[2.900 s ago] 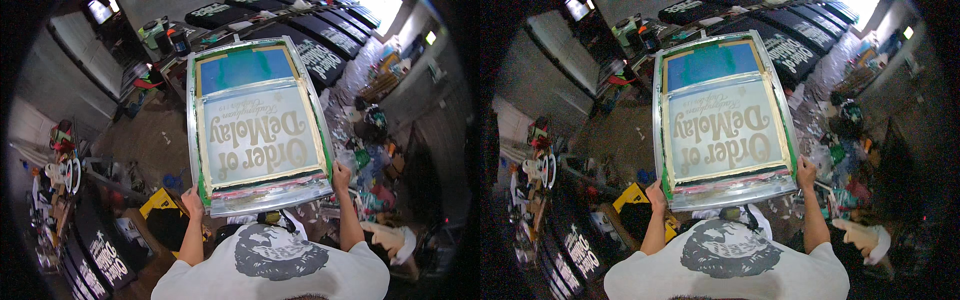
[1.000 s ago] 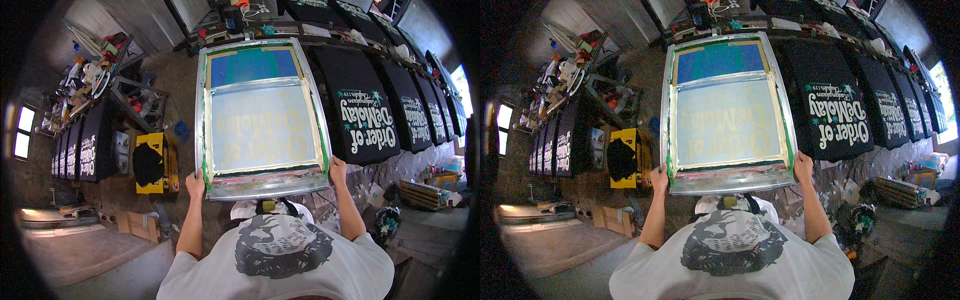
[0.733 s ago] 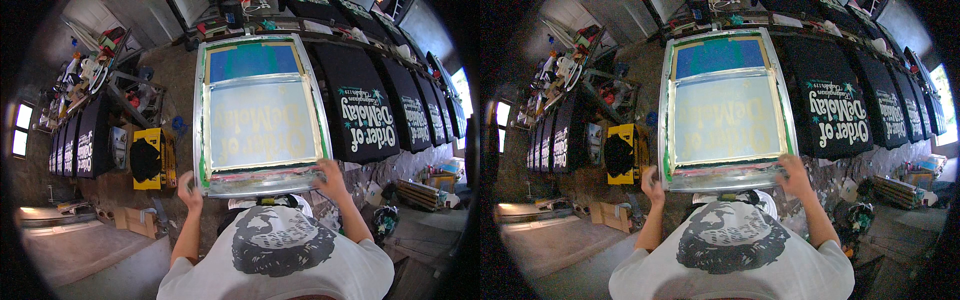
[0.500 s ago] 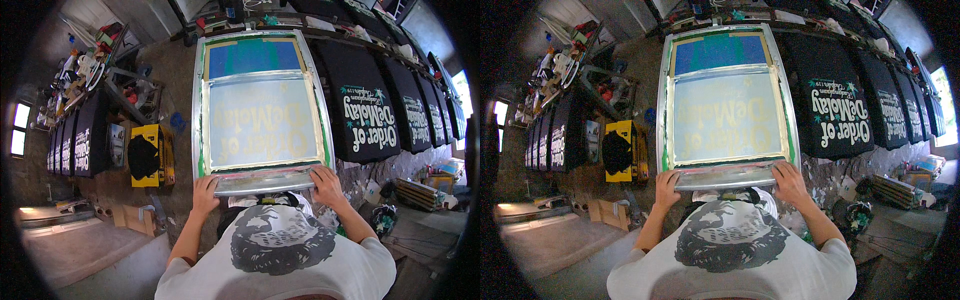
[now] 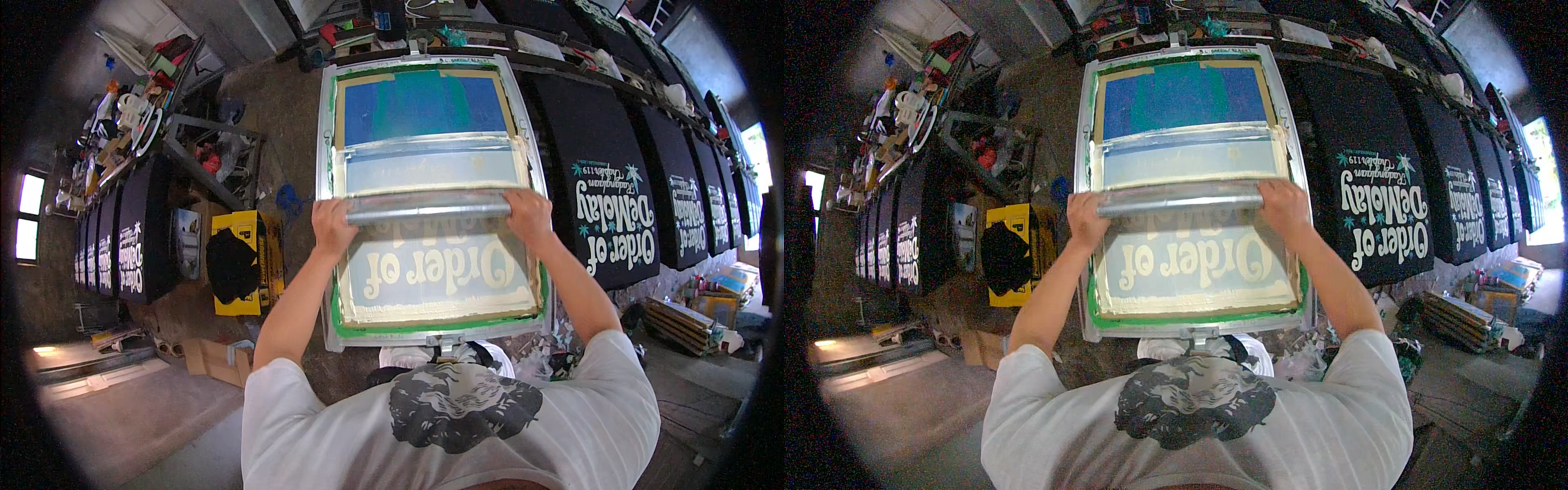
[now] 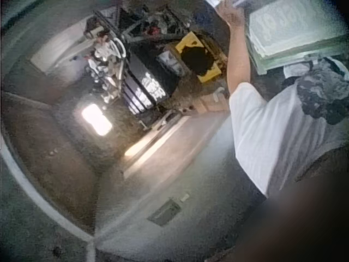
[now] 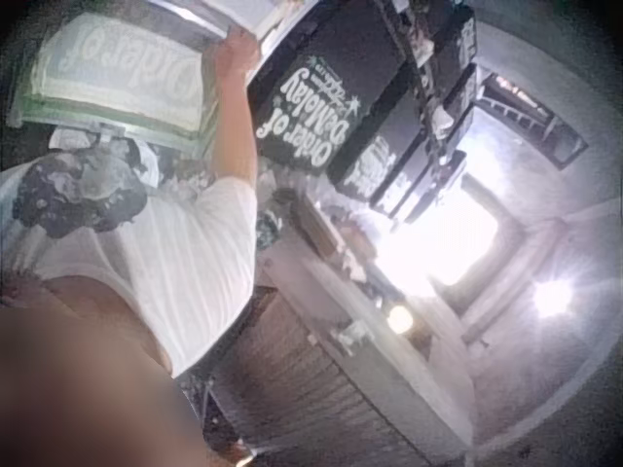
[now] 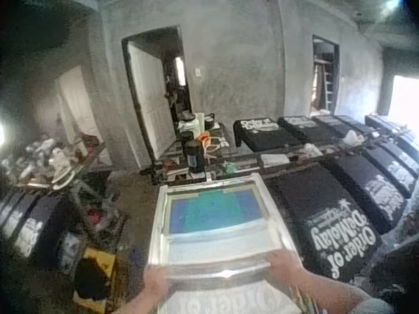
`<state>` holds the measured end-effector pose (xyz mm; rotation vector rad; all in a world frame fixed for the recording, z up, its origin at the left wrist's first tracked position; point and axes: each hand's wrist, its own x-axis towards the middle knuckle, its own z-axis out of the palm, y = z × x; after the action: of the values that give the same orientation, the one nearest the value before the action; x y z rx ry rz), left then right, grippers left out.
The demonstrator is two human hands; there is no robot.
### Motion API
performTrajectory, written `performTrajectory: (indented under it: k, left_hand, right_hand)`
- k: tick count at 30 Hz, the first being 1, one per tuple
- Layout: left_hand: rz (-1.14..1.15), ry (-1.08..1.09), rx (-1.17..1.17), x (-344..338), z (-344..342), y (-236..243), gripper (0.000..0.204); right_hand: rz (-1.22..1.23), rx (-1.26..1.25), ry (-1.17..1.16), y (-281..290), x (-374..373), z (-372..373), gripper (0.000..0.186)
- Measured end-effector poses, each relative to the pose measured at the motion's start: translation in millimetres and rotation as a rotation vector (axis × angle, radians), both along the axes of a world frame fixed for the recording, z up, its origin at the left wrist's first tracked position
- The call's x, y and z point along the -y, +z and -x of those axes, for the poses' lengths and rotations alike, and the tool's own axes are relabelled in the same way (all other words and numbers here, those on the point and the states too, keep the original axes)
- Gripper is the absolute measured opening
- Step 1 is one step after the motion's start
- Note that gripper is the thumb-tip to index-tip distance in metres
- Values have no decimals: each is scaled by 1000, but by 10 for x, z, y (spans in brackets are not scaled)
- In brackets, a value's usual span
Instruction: The person uses a squeegee to pull ink across a screen printing frame, repeatedly applying the design onto black t-shirts laid out on a table. The person moves along the line of shirts, printing each one in sequence.
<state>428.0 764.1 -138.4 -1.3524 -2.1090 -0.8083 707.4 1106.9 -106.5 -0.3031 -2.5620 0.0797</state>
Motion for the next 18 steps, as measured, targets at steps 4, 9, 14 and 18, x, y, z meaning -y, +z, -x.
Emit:
performTrajectory:
  k: [4, 9, 14, 18]
  left_hand:
    - [29, 45, -43, -618, 710, 47, 27]
    - [141, 141, 111, -867, 1057, 448, 21]
    - [260, 206, 264, -1078, 1208, 593, 22]
    - [252, 239, 210, -973, 1000, 445, 23]
  right_hand:
    - [19, 79, -37, 105, -563, 601, 26]
    - [41, 305, -107, 586, -863, 1027, 22]
    - [61, 372, -117, 604, -1108, 1312, 24]
    - [32, 447, -164, 485, -966, 1152, 23]
